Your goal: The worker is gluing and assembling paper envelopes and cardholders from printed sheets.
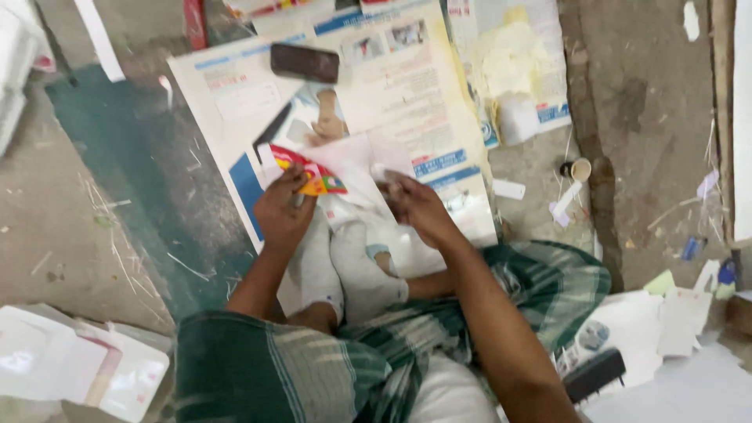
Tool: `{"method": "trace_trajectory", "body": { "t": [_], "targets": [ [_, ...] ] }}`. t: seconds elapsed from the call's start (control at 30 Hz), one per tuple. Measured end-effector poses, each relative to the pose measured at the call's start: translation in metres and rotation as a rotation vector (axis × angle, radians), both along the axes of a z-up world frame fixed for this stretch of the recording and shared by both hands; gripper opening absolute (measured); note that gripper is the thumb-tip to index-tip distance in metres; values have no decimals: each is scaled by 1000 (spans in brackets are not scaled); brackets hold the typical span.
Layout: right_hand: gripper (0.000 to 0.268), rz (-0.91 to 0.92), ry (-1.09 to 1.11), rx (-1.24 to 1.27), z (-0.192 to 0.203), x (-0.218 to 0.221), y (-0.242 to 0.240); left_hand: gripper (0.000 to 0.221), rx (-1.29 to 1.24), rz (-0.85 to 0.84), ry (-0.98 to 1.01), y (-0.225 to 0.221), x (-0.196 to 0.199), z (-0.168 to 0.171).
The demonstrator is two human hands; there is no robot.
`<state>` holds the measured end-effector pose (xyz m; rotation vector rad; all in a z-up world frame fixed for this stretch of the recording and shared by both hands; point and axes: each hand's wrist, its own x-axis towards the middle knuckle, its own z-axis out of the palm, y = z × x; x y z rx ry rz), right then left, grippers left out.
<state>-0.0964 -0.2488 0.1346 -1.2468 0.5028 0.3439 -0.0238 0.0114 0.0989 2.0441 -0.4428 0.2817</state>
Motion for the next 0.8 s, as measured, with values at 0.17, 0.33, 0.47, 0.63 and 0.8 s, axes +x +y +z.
{"method": "trace_trajectory", "body": {
  "t": [0.17, 0.33, 0.47, 0.63, 0.8],
  "targets": [
    [28, 247, -87, -699, 20, 0, 10, 29, -16, 20, 106, 2, -14, 6],
    [31, 250, -51, -866, 17, 18, 6, 28, 21, 29, -9, -2, 5, 0],
    [38, 49, 92, -398, 44, 18, 11, 29, 13, 28, 32, -4, -5, 6],
    [39, 52, 106, -203, -2, 9, 0, 27, -22, 35, 0, -1, 12, -1],
    [35, 267, 18, -602, 4, 3, 3, 28, -12, 3, 36, 1, -6, 2]
  ]
}}
